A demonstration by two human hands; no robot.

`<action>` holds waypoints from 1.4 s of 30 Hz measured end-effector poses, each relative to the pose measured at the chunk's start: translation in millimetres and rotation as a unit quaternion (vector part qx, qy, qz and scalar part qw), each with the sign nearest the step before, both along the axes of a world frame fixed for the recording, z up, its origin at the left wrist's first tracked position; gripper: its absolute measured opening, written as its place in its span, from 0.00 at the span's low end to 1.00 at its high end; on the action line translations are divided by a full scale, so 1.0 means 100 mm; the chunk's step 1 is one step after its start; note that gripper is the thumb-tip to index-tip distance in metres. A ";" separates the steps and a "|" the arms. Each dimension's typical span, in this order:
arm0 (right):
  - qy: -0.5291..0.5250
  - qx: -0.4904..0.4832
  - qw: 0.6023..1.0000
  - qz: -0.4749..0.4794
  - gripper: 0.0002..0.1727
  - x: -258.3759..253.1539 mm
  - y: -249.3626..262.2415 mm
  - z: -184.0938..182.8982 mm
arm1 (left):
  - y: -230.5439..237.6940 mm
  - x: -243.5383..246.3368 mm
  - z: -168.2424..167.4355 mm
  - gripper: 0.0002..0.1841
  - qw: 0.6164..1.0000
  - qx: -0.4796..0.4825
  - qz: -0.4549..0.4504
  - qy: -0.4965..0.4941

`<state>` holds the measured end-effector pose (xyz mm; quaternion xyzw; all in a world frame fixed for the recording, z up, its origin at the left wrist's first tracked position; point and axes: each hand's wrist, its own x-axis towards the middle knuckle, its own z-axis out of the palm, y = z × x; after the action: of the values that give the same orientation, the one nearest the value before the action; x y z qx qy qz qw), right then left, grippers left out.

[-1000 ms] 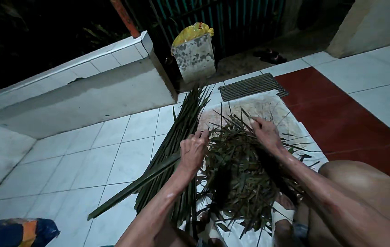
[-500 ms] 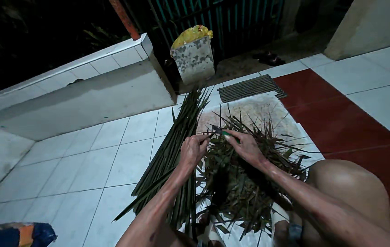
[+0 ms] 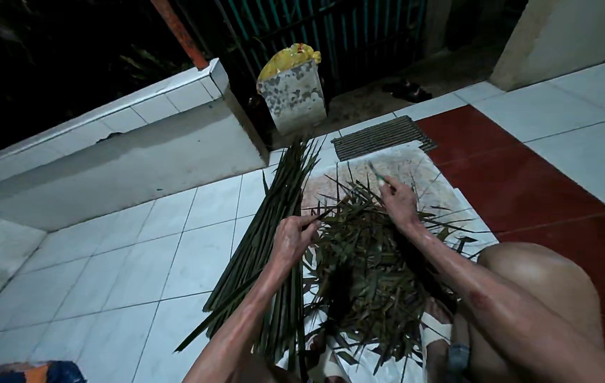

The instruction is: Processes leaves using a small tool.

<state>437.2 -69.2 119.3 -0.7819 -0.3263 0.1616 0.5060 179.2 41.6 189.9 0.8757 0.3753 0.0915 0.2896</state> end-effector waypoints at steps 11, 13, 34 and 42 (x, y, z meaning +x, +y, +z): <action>0.186 0.103 0.952 0.221 0.20 -0.59 -0.01 0.15 | 0.01 0.17 -0.03 0.16 0.994 -0.098 -0.032 -0.040; 0.192 0.121 0.951 0.209 0.18 -0.56 0.05 0.14 | 0.01 0.16 -0.04 0.16 0.992 -0.108 -0.041 -0.047; 0.019 0.022 0.957 0.288 0.23 -0.82 -0.07 0.12 | 0.22 0.03 -0.14 0.16 0.999 0.017 0.042 0.019; -0.005 -0.017 0.967 0.255 0.24 -0.82 -0.07 0.16 | 0.10 0.09 -0.14 0.15 0.993 0.094 0.025 0.066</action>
<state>354.8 -75.8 135.6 -0.6825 -0.5147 0.2868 0.4326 187.8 51.8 176.0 0.8935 0.4052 0.0757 0.1781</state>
